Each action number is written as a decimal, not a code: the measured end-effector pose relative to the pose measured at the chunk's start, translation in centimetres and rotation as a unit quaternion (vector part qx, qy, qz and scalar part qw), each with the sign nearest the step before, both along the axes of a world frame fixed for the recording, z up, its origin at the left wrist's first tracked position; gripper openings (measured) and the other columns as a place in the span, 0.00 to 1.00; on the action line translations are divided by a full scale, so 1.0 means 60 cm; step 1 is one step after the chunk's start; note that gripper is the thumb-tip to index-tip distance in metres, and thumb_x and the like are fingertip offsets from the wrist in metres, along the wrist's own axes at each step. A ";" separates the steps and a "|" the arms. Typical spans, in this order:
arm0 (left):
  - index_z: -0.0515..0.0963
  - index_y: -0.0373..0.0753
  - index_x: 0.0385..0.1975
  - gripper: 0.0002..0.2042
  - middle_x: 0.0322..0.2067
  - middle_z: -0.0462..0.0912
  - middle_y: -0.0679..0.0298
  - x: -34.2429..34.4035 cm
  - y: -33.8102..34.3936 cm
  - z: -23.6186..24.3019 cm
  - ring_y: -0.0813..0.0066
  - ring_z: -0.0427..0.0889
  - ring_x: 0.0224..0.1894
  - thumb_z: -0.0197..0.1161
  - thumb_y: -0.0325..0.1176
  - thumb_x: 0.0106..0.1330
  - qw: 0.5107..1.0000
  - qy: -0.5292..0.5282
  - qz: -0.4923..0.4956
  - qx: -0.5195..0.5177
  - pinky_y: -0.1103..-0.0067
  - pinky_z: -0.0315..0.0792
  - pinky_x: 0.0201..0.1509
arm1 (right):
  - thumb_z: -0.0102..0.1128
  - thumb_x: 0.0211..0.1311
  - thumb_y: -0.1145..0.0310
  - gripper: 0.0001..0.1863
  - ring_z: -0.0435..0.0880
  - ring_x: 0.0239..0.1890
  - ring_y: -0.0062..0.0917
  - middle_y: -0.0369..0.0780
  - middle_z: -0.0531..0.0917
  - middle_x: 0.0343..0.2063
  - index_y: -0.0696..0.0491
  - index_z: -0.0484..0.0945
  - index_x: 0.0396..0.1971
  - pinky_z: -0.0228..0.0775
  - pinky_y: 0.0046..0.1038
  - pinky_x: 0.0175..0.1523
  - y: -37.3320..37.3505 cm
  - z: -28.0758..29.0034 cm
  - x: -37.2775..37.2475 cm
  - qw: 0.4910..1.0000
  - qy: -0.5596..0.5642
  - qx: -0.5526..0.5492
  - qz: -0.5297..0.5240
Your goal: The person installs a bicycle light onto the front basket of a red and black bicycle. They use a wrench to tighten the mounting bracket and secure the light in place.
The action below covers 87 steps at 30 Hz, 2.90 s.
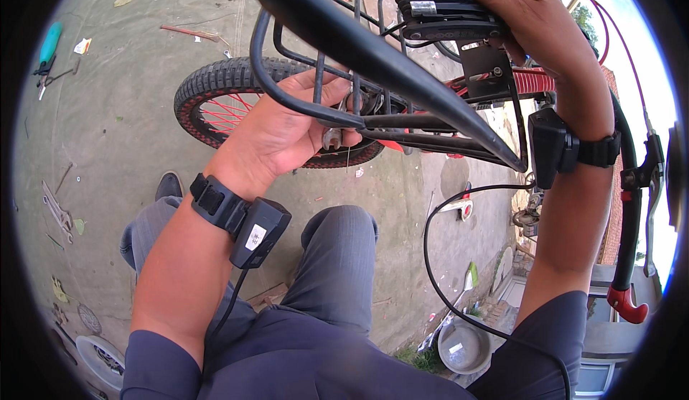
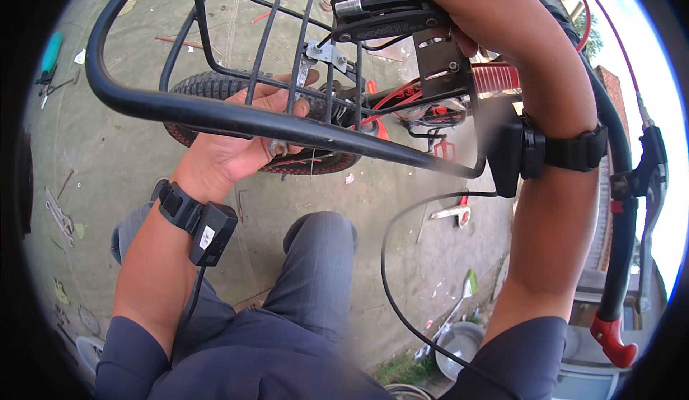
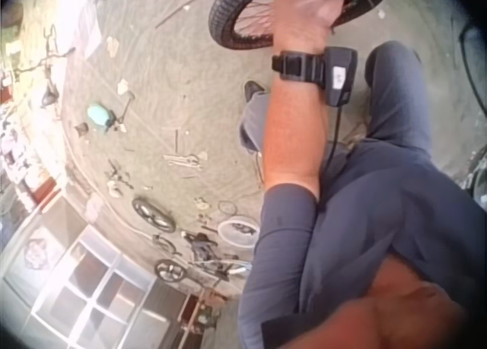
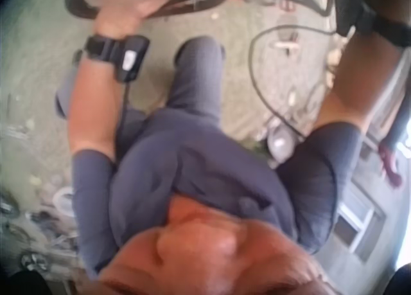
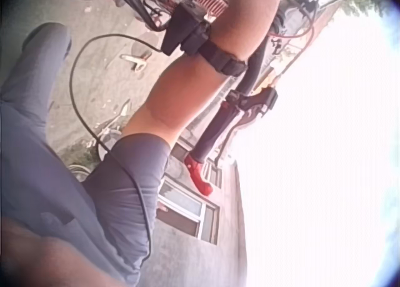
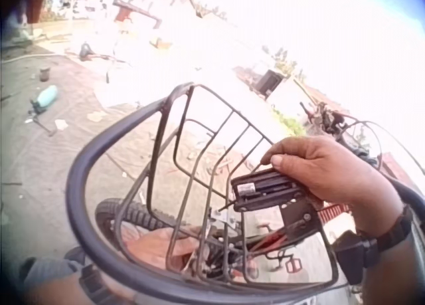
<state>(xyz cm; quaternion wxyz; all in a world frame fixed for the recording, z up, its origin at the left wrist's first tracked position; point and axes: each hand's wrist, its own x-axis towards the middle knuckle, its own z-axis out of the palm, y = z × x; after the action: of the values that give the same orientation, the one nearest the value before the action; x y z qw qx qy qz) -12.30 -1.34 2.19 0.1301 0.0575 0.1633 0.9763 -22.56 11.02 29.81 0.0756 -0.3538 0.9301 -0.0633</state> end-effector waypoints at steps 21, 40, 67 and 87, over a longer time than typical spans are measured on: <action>0.77 0.36 0.58 0.17 0.37 0.86 0.60 -0.004 -0.007 -0.007 0.69 0.89 0.35 0.65 0.33 0.72 1.000 -0.003 -0.004 0.009 0.72 0.88 0.34 | 0.69 0.68 0.53 0.29 0.82 0.37 0.17 0.37 0.84 0.36 0.60 0.79 0.58 0.75 0.20 0.40 0.066 0.017 -0.019 0.993 -0.068 0.021 0.099; 0.73 0.35 0.66 0.23 0.37 0.85 0.64 -0.001 -0.010 -0.007 0.72 0.88 0.36 0.65 0.34 0.73 1.000 0.003 -0.009 -0.005 0.74 0.84 0.38 | 0.59 0.77 0.60 0.20 0.83 0.27 0.14 0.37 0.87 0.28 0.63 0.80 0.54 0.75 0.18 0.32 -0.041 -0.007 0.045 0.994 -0.088 -0.060 0.001; 0.82 0.37 0.43 0.07 0.33 0.85 0.62 -0.008 -0.003 -0.007 0.68 0.88 0.31 0.65 0.33 0.73 1.000 -0.022 0.000 0.015 0.72 0.86 0.34 | 0.74 0.66 0.57 0.22 0.83 0.34 0.17 0.37 0.87 0.31 0.64 0.83 0.44 0.74 0.21 0.40 -0.023 0.001 0.001 0.996 -0.053 -0.031 0.060; 0.81 0.37 0.51 0.11 0.39 0.85 0.61 -0.011 0.029 -0.003 0.69 0.86 0.41 0.64 0.32 0.74 0.998 0.005 0.044 -0.049 0.74 0.82 0.49 | 0.52 0.80 0.60 0.18 0.77 0.20 0.12 0.32 0.83 0.25 0.59 0.81 0.52 0.70 0.18 0.26 -0.018 0.002 0.015 0.991 -0.090 0.011 -0.097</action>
<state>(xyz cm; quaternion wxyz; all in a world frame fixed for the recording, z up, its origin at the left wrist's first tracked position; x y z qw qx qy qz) -12.97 0.40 2.03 0.0886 0.0489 0.2137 0.9716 -21.65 9.94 29.94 0.1562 -0.2538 0.9502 -0.0915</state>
